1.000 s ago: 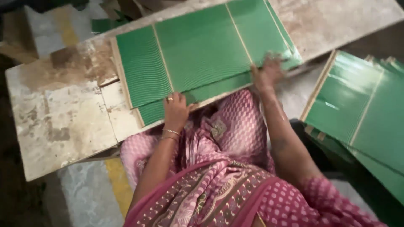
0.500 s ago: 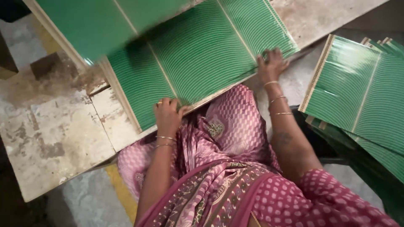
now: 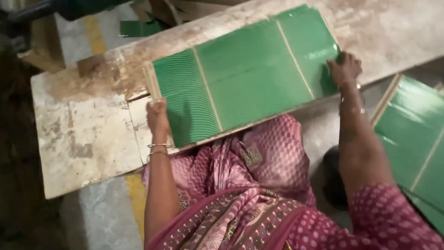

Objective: Stack and align printed green sheets on a wooden table in a manufacturing facility.

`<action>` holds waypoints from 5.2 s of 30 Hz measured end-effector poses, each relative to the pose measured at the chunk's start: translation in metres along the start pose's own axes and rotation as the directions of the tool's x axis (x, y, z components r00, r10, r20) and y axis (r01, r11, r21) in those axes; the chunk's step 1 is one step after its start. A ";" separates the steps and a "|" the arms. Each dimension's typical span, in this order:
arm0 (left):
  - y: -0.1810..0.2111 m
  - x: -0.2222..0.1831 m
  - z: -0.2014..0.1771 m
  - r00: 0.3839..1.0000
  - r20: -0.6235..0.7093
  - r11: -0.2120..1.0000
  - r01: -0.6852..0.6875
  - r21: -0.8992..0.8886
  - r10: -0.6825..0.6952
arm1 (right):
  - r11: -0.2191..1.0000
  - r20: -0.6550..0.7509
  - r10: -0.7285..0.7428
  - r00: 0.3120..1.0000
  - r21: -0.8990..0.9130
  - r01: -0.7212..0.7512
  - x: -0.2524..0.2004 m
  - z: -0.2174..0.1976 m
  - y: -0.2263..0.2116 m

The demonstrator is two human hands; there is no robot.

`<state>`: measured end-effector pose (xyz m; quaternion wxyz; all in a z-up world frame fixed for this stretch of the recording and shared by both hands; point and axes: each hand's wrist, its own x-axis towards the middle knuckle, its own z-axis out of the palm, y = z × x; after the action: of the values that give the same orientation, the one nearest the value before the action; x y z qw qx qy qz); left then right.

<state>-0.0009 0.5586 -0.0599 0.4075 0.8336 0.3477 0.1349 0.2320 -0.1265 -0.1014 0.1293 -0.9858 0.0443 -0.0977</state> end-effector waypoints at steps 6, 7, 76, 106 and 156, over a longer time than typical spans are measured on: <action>0.027 -0.016 -0.020 0.997 0.035 0.955 0.070 -0.287 -0.062 | 0.986 0.013 0.112 0.994 0.124 -0.113 -0.041 -0.045 -0.029; 0.026 -0.015 -0.019 1.000 0.001 0.952 0.000 -0.306 0.001 | 0.980 0.022 0.162 0.987 0.113 -0.163 -0.044 -0.049 -0.032; 0.075 -0.145 0.051 0.537 0.317 0.383 -0.815 0.435 0.782 | 0.897 0.221 -0.430 0.875 -0.001 0.441 -0.158 -0.020 -0.280; 0.078 -0.150 0.051 0.510 0.362 0.371 -0.843 0.389 0.780 | 0.882 0.238 -0.469 0.850 0.073 0.466 -0.177 -0.025 -0.287; 0.073 -0.159 0.063 0.516 0.332 0.328 -0.812 0.482 0.790 | 0.855 0.131 -0.514 0.848 0.002 0.518 -0.171 -0.023 -0.297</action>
<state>-0.0494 0.3805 -0.0339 0.0161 0.9777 -0.0927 0.1879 0.0788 0.1732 -0.0325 0.0846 -0.9676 -0.2286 -0.0652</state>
